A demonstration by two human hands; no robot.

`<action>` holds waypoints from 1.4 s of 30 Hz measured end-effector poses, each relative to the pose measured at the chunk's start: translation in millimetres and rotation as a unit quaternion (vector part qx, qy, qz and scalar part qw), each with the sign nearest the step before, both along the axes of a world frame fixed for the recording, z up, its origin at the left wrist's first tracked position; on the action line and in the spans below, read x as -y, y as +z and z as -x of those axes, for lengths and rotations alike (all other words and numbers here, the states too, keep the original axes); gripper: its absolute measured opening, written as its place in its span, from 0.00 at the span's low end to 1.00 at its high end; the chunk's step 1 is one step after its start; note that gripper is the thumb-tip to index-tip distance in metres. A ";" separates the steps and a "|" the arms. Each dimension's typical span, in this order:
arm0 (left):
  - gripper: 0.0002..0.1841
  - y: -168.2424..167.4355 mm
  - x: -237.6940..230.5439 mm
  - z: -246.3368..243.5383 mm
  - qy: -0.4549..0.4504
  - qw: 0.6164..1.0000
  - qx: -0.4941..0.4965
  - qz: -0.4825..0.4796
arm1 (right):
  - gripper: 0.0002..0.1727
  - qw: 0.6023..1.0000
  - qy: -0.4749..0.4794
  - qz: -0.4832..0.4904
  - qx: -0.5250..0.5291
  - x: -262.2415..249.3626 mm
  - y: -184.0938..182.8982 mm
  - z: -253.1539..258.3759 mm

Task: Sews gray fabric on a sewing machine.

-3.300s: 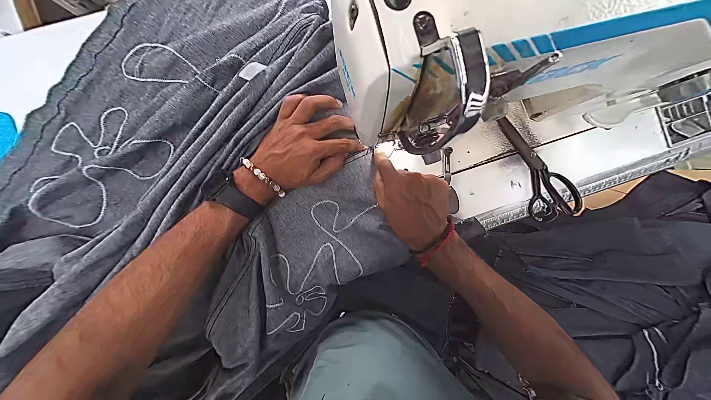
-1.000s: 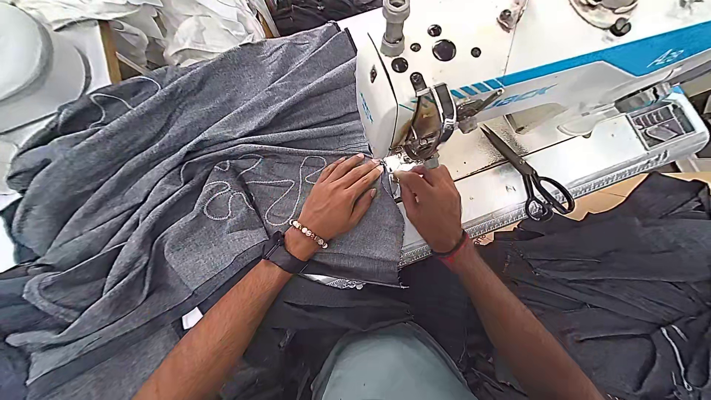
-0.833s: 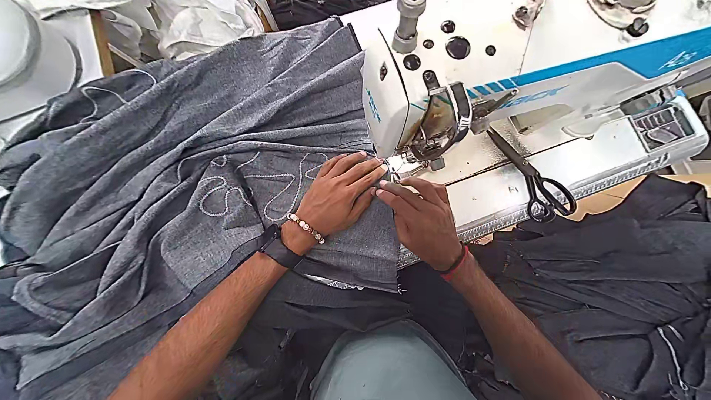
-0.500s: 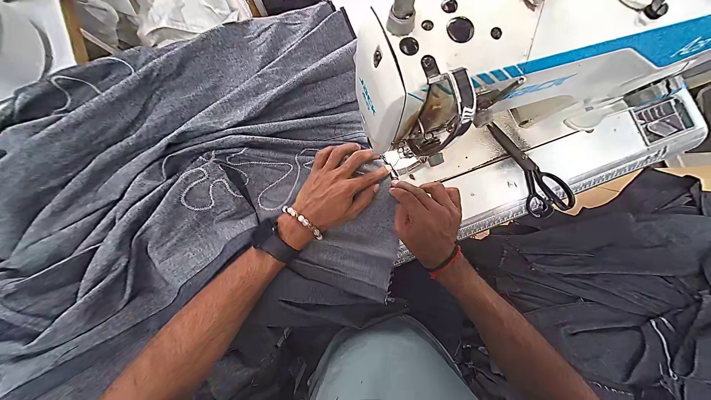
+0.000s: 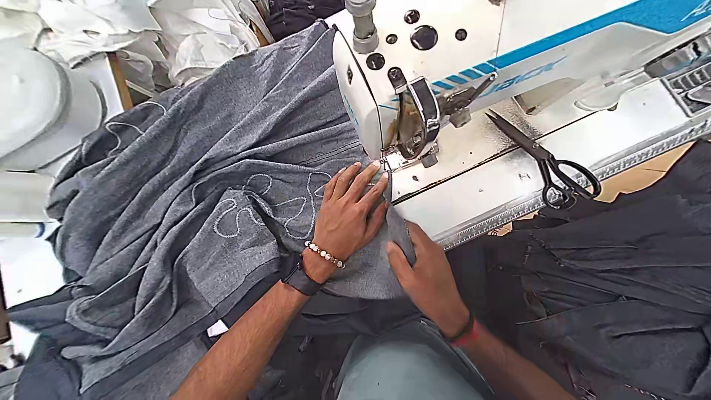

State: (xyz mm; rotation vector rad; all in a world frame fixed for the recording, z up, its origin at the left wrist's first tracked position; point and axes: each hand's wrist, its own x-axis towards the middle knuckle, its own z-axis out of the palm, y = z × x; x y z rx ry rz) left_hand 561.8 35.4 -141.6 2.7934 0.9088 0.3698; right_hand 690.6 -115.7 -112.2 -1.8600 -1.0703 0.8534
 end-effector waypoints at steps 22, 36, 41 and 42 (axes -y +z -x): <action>0.28 -0.7 2.9 3.5 -0.004 1.000 -0.026 -0.003 | 0.28 1.000 0.021 0.006 0.018 4.3 9.0 -4.7; 0.23 -0.9 -7.2 4.4 -0.006 0.999 -0.015 -0.038 | 0.28 0.991 0.001 0.039 0.125 -28.1 -2.9 -11.9; 0.22 0.1 -6.7 3.6 -0.005 0.999 -0.012 -0.043 | 0.28 0.984 -0.015 0.036 0.171 -40.3 -7.3 -9.8; 0.22 0.2 -6.2 3.7 -0.006 0.999 -0.013 -0.043 | 0.28 0.983 -0.016 0.039 0.178 -41.7 -7.4 -8.6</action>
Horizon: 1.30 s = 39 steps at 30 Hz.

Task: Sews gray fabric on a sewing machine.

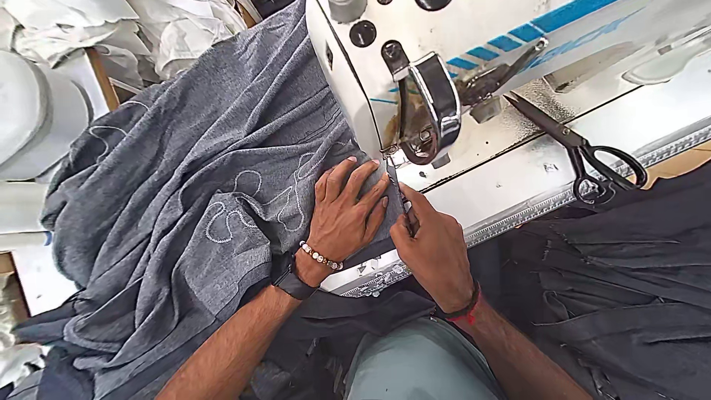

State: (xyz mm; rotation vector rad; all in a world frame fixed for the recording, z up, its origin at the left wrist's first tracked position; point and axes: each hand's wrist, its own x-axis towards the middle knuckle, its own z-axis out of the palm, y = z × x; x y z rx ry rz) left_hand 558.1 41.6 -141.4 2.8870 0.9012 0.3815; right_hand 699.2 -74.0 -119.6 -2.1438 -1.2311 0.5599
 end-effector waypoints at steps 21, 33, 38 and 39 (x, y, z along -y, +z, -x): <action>0.20 3.9 -7.1 -0.9 -0.022 1.000 -0.005 0.010 | 0.13 0.996 -0.048 -0.035 0.066 -49.9 -6.8 -8.1; 0.22 8.1 -45.9 16.7 -0.150 0.988 0.017 0.033 | 0.26 0.973 -0.030 0.011 0.227 -38.9 25.8 -61.5; 0.16 21.9 -30.6 -7.2 -0.204 0.979 0.029 0.000 | 0.25 0.982 -0.046 -0.047 0.179 -22.0 -19.3 -43.6; 0.13 24.6 -28.3 -15.1 -0.191 0.980 0.049 -0.013 | 0.23 0.981 -0.057 -0.052 0.180 -21.2 -21.3 -41.6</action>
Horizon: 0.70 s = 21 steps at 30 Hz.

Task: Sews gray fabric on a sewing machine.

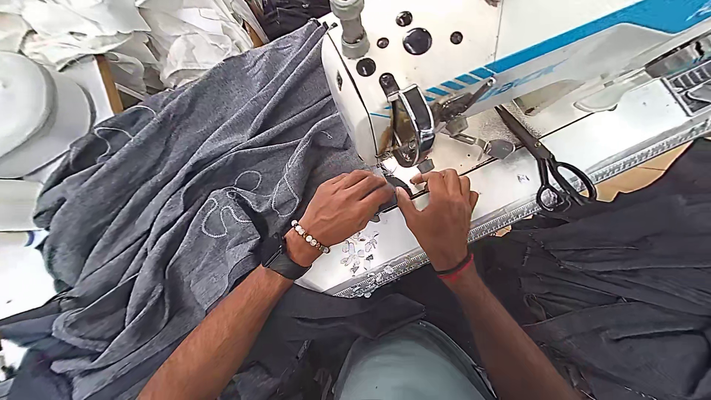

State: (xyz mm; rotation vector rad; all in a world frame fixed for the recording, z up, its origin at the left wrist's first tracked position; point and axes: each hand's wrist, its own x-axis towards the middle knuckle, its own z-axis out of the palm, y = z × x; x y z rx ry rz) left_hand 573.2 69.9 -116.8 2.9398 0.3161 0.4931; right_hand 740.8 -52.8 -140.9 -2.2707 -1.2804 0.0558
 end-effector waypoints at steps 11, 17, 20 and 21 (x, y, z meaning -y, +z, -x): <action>0.12 -3.5 -6.5 -17.1 0.014 0.997 0.020 -0.070 | 0.09 0.994 0.047 -0.099 -0.001 15.5 -10.2 5.9; 0.17 -7.4 -5.5 -6.1 -0.012 0.998 -0.028 -0.058 | 0.14 0.994 0.057 -0.089 -0.004 24.5 -9.8 9.3; 0.20 -9.0 -2.6 -0.7 -0.001 0.997 -0.037 -0.073 | 0.12 0.994 0.011 -0.087 -0.070 18.3 -0.8 2.2; 0.20 -9.7 -1.3 0.3 0.002 0.996 -0.035 -0.081 | 0.12 0.994 -0.001 -0.067 -0.090 14.3 2.8 1.6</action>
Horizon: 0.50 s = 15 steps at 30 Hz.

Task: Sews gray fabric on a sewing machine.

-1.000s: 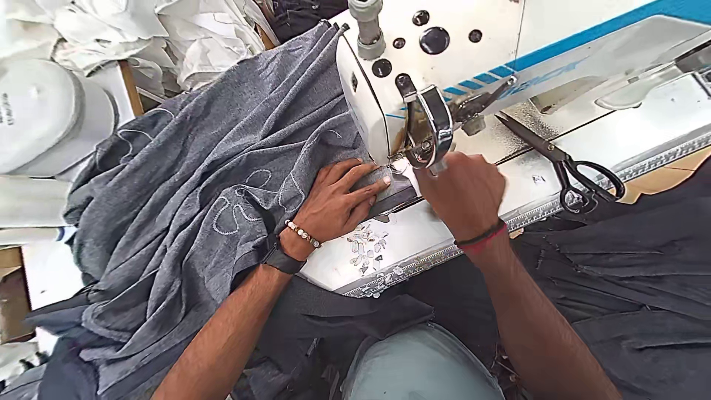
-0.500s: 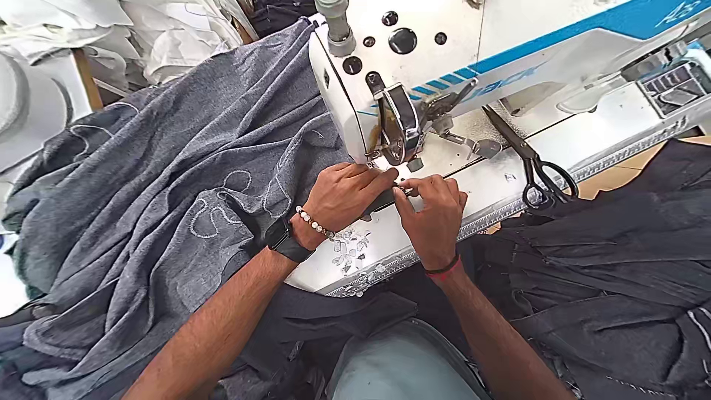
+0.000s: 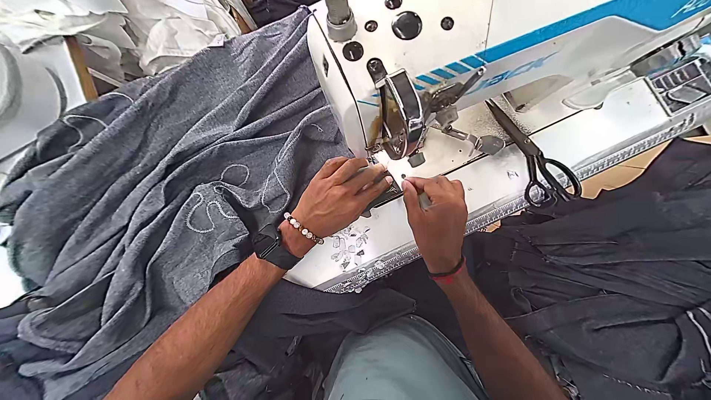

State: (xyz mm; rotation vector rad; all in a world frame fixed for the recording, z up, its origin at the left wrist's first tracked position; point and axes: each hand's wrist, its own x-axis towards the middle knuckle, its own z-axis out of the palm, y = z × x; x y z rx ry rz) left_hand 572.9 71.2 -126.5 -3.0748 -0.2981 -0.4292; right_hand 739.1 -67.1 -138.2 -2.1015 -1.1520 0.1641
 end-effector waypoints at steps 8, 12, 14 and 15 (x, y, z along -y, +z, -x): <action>0.18 -3.4 1.9 0.4 0.034 0.999 0.027 0.002 | 0.08 0.995 -0.010 0.048 0.081 -18.4 0.7 15.8; 0.17 -0.7 -1.1 2.7 0.015 1.000 0.010 0.023 | 0.10 0.982 0.048 -0.007 0.185 -8.1 -8.5 23.6; 0.19 1.0 -3.6 4.3 0.003 1.000 0.007 0.025 | 0.10 0.980 0.080 0.013 0.181 0.0 -6.9 23.2; 0.20 2.1 -4.3 5.0 0.002 1.000 0.003 0.025 | 0.11 0.982 0.097 0.029 0.163 4.5 -3.8 21.6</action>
